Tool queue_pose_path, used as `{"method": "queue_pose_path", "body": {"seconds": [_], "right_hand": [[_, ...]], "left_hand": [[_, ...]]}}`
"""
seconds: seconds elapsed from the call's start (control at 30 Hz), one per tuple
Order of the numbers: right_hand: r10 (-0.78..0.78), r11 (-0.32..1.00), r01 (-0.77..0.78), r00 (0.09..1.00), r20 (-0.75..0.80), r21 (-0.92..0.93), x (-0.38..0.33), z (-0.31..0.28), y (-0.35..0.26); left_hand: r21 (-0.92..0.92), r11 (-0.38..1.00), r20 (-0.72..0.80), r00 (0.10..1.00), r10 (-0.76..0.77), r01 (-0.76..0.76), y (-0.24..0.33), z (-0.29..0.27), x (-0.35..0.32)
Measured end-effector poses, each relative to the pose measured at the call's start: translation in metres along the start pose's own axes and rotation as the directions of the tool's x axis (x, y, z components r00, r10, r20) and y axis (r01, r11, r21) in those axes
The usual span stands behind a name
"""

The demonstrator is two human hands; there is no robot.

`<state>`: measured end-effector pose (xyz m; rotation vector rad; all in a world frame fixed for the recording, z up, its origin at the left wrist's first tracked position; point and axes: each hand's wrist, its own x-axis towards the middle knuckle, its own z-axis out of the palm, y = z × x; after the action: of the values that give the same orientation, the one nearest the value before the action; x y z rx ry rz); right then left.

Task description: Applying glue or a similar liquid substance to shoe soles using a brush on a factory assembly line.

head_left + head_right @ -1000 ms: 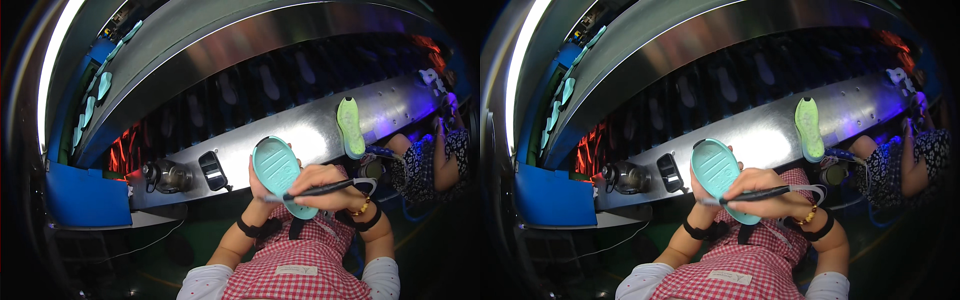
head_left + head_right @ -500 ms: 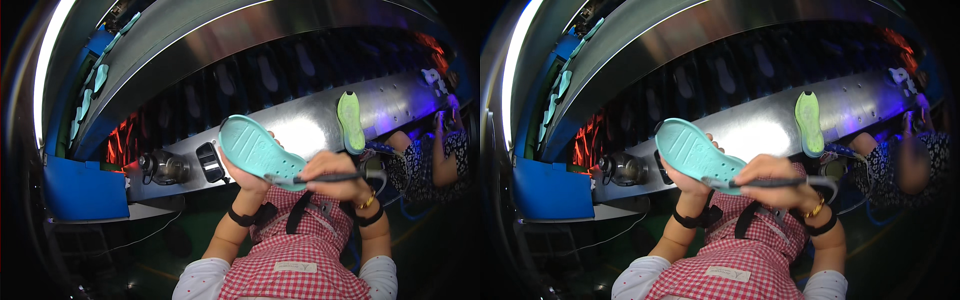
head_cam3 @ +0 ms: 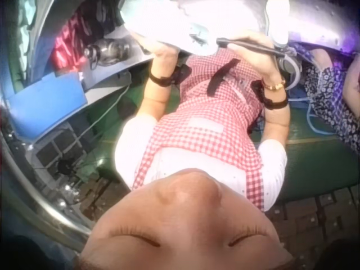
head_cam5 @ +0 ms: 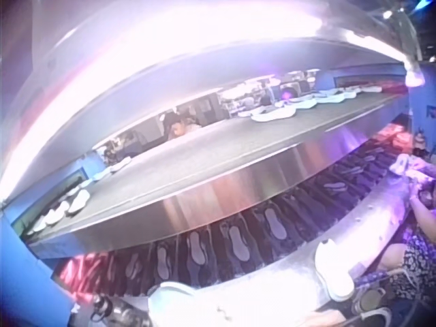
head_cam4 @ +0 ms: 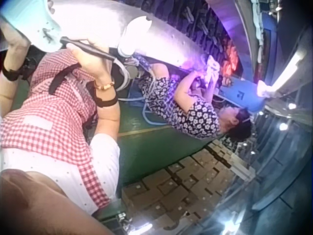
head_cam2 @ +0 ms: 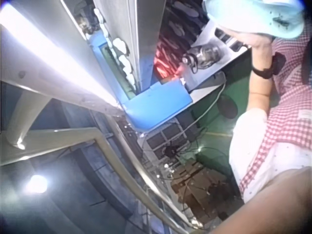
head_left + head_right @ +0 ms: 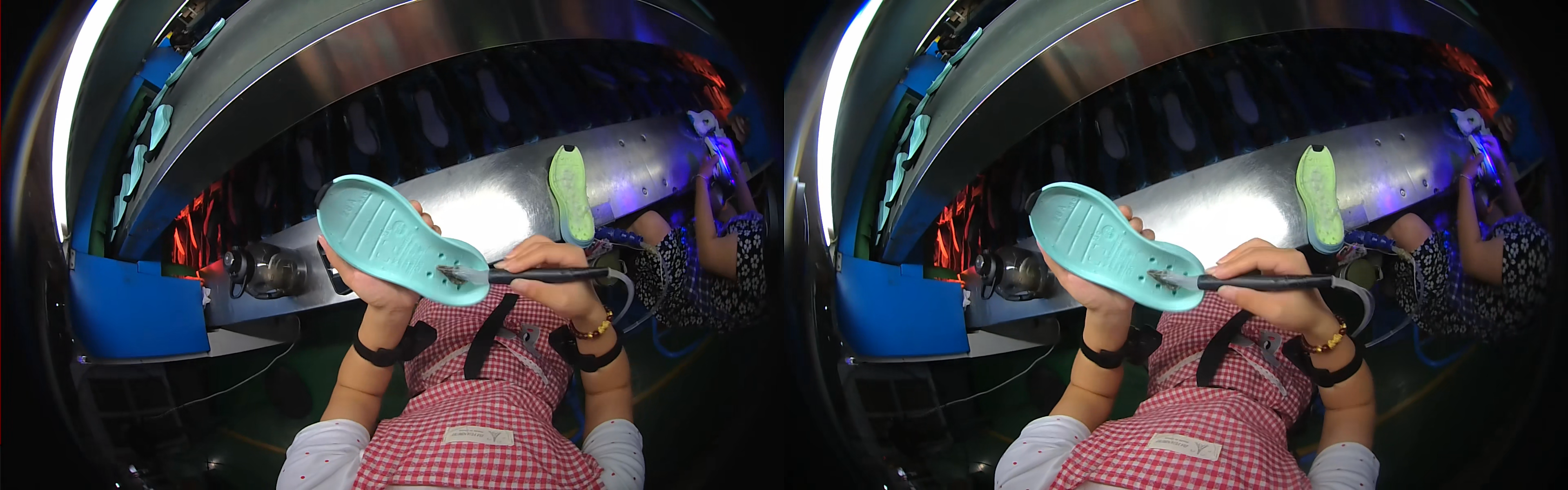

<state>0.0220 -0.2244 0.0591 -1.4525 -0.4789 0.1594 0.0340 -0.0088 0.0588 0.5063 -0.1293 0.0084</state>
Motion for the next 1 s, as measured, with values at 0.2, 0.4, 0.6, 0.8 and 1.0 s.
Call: {"method": "queue_pose_path", "body": {"seconds": [0.2,0.4,0.6,0.8,1.0], "right_hand": [[-0.033,0.963,-0.016,0.984,0.175,0.268,-0.001,0.002,0.001],[0.209,0.668,-0.154,0.978,0.015,0.728,-0.004,0.014,0.011],[0.189,0.9,-0.195,0.981,0.054,0.391,-0.002,0.018,-0.008],[0.055,0.998,-0.045,0.979,0.199,-0.055,0.008,0.006,-0.03],[-0.038,0.992,0.091,0.881,0.472,-0.092,0.02,-0.009,-0.051]], "left_hand": [[-0.011,1.0,-0.007,1.0,-0.001,0.001,0.004,0.002,0.002],[-0.028,0.999,-0.273,0.962,-0.027,0.02,-0.002,0.019,0.0],[-0.079,0.954,0.024,0.957,-0.289,0.29,-0.022,-0.007,-0.023],[0.127,0.89,-0.063,0.899,-0.434,0.439,-0.008,-0.013,-0.015],[0.086,0.647,-0.027,0.651,-0.758,0.757,0.009,-0.017,-0.009]]}}
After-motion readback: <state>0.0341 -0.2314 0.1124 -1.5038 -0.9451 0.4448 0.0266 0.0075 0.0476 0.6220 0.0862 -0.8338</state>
